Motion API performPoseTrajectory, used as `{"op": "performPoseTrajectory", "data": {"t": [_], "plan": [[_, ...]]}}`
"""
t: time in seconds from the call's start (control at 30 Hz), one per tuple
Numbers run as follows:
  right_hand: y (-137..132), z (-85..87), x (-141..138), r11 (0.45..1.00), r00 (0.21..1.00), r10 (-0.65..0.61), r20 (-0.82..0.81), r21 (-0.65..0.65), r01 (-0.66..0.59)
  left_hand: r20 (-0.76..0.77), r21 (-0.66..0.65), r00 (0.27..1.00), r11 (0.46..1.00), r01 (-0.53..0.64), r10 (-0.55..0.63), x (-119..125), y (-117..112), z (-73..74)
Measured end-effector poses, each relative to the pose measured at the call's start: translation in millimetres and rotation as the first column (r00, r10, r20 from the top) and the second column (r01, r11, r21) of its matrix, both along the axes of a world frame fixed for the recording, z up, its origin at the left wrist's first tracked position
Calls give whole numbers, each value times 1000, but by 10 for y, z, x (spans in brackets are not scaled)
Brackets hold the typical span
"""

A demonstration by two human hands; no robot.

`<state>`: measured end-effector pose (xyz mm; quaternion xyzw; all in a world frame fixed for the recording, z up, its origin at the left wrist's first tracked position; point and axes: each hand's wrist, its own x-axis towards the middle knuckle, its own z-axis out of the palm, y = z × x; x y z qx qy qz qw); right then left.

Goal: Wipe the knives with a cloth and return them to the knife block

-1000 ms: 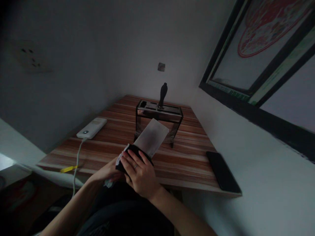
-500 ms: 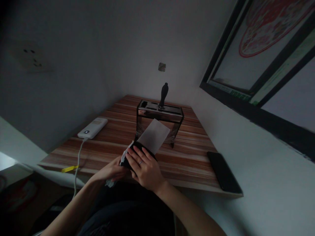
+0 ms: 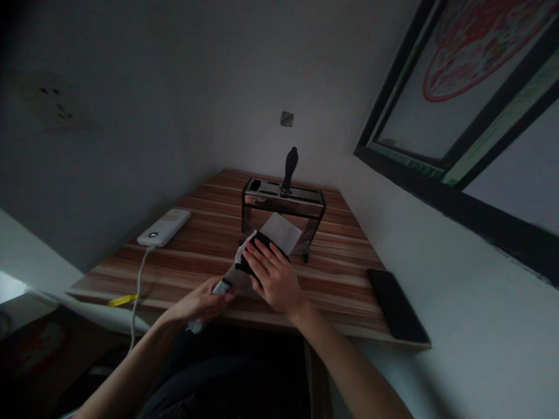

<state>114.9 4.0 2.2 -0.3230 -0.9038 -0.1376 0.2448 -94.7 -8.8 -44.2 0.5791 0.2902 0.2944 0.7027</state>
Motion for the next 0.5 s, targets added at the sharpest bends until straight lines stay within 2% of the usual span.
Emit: {"op": "performPoseTrajectory", "data": {"t": [0.5], "plan": [[437,288,280,995,987,-93,-132,17,96,-14,-8,1000,1000,2,-2,1,-5,24]]}}
